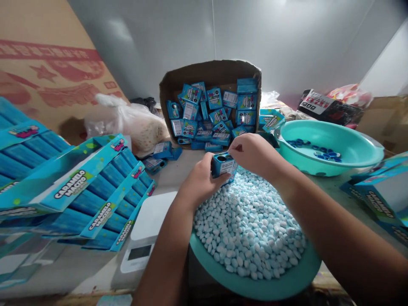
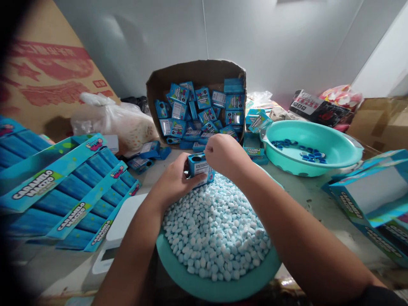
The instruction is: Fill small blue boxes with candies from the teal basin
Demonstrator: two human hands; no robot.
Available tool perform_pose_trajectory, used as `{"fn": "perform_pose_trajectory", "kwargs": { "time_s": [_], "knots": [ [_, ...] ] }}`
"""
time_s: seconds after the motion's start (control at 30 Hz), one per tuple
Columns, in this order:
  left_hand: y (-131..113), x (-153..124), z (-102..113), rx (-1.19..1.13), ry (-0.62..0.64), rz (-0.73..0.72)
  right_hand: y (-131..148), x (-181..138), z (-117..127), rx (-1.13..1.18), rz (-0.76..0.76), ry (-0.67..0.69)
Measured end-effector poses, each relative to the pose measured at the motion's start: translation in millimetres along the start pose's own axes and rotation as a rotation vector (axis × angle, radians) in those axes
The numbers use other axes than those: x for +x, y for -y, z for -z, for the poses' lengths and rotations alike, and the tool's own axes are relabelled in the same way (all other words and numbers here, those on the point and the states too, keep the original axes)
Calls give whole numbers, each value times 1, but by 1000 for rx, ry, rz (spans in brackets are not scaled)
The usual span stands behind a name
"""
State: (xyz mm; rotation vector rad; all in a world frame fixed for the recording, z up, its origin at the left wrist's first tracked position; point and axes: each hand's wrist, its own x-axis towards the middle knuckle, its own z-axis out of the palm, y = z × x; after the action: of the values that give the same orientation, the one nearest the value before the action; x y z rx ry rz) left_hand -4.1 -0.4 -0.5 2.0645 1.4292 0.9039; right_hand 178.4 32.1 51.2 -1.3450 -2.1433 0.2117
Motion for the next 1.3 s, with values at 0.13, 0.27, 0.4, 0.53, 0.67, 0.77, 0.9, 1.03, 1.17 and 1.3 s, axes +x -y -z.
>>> {"fn": "perform_pose_trajectory", "kwargs": {
  "time_s": [0.13,0.27,0.4,0.53,0.67,0.77,0.9,1.03,1.17,1.3],
  "knots": [
    [0,0,-1,36,0,9,3,0,-3,98,-13,12],
    [0,0,-1,47,-5,41,6,0,-5,293,-36,52],
    [-1,0,-2,42,-7,49,6,-1,-7,473,-60,35],
    [-1,0,-3,58,-3,62,5,-1,-8,700,-110,81],
    [0,0,-4,47,-3,60,0,2,-7,715,-114,11],
    [1,0,-2,6,8,20,-5,4,-6,451,-98,-59],
    [1,-2,0,8,16,-4,-7,5,-7,221,-63,33],
    [1,-2,0,9,17,2,-7,4,-8,246,-66,34],
    [1,-2,-1,-11,17,-17,-14,6,-6,145,-113,-32],
    [0,-3,0,-20,21,-33,-19,10,-4,54,-77,66]
  ]
}}
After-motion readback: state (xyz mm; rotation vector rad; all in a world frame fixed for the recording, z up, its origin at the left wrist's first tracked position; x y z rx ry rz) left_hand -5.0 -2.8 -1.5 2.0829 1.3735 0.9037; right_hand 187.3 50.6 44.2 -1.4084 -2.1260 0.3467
